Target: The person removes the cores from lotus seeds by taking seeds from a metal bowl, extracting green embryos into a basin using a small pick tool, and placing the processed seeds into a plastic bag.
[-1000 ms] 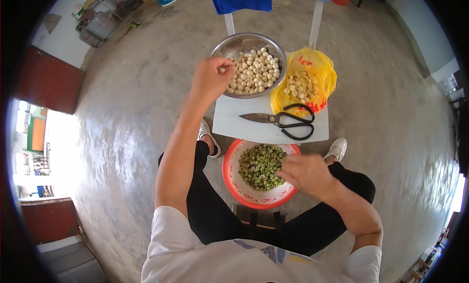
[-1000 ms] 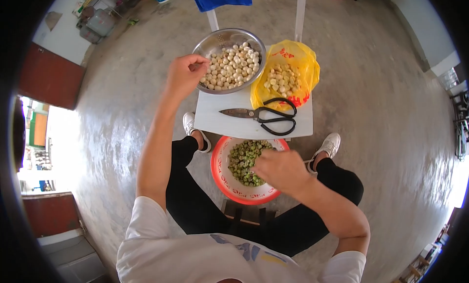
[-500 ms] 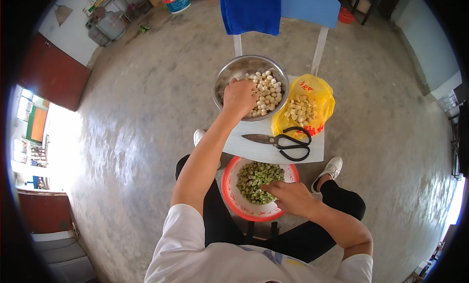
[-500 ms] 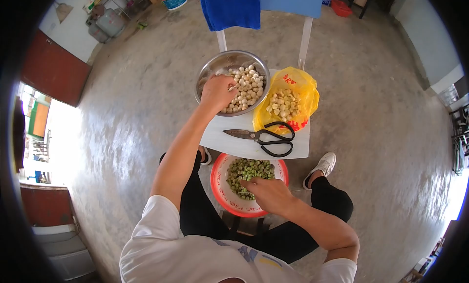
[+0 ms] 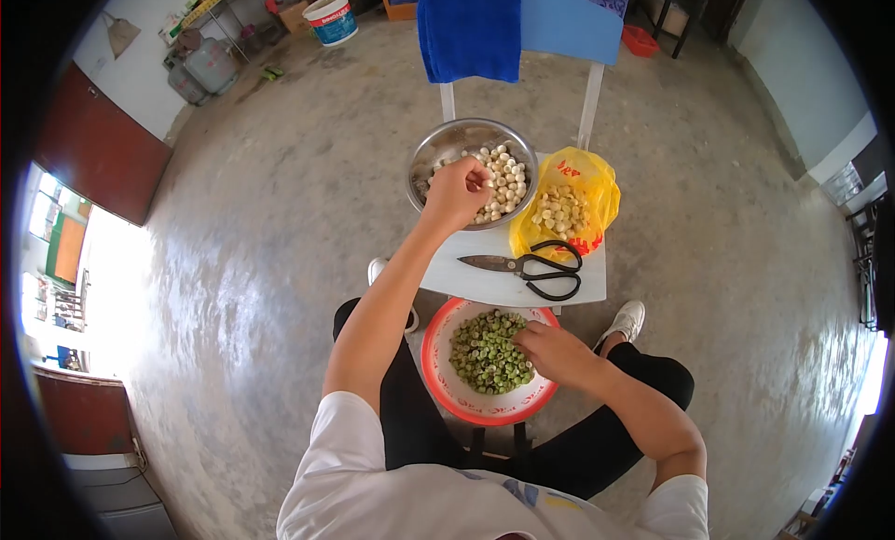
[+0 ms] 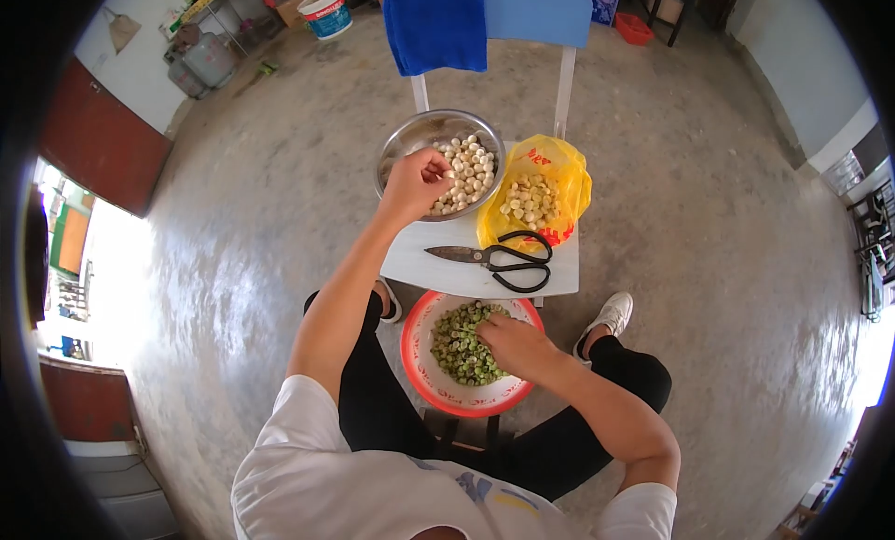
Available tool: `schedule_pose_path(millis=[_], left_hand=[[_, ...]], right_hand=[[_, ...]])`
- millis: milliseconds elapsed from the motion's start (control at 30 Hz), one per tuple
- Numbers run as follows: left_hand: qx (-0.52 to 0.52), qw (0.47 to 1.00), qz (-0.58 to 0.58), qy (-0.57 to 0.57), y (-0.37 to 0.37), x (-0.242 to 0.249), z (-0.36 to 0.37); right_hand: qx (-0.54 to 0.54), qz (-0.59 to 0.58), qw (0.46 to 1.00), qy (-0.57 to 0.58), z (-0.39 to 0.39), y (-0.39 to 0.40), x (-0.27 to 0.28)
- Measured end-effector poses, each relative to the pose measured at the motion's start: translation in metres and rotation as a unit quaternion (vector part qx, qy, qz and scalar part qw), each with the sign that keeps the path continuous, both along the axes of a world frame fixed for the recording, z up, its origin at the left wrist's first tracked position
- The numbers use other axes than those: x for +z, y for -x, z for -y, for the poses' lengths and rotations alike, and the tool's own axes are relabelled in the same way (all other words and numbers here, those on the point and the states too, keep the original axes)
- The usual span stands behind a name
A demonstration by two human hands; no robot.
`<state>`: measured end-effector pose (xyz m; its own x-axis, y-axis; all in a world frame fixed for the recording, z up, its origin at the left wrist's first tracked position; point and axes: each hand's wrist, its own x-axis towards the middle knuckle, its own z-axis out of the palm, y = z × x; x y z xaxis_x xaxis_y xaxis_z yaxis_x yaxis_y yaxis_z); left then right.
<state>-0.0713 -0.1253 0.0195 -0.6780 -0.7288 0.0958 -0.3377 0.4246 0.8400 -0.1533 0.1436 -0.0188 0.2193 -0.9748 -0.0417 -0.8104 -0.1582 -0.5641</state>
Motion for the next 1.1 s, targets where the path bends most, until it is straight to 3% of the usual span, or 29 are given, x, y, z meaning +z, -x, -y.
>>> schedule_pose_path(millis=[67,133,267,333,400,500,700,967,1100], left_hand=[[-0.054,0.987,-0.107,-0.11,-0.013,0.023,-0.017],[-0.11,0.946,-0.206,-0.225,-0.026,0.044,-0.041],[-0.16,0.863,-0.264,-0.399,-0.046,0.053,-0.066],[-0.154,0.782,-0.301,-0.523,-0.048,0.044,-0.072],[-0.159,0.759,-0.31,-0.549,-0.045,0.029,-0.072],[-0.125,0.738,-0.299,-0.591,-0.051,0.02,-0.081],[-0.127,0.725,-0.306,-0.604,-0.047,0.013,-0.082],[-0.077,0.763,-0.299,-0.568,-0.046,0.019,-0.091],[-0.088,0.726,-0.331,-0.596,-0.047,0.014,-0.092]], right_hand=[[0.011,0.086,0.995,0.044,0.006,0.001,0.026],[-0.074,0.185,0.98,0.029,0.013,0.0,0.057],[-0.208,0.352,0.91,0.074,0.026,-0.002,0.097],[-0.248,0.414,0.873,0.071,0.03,-0.004,0.093],[-0.268,0.459,0.845,0.059,0.034,-0.004,0.079],[-0.257,0.379,0.889,0.026,0.027,0.001,0.073],[-0.229,0.271,0.932,0.073,0.031,-0.002,0.075],[-0.248,0.265,0.928,0.086,0.03,-0.004,0.073],[-0.255,0.283,0.922,0.066,0.029,-0.007,0.07]])
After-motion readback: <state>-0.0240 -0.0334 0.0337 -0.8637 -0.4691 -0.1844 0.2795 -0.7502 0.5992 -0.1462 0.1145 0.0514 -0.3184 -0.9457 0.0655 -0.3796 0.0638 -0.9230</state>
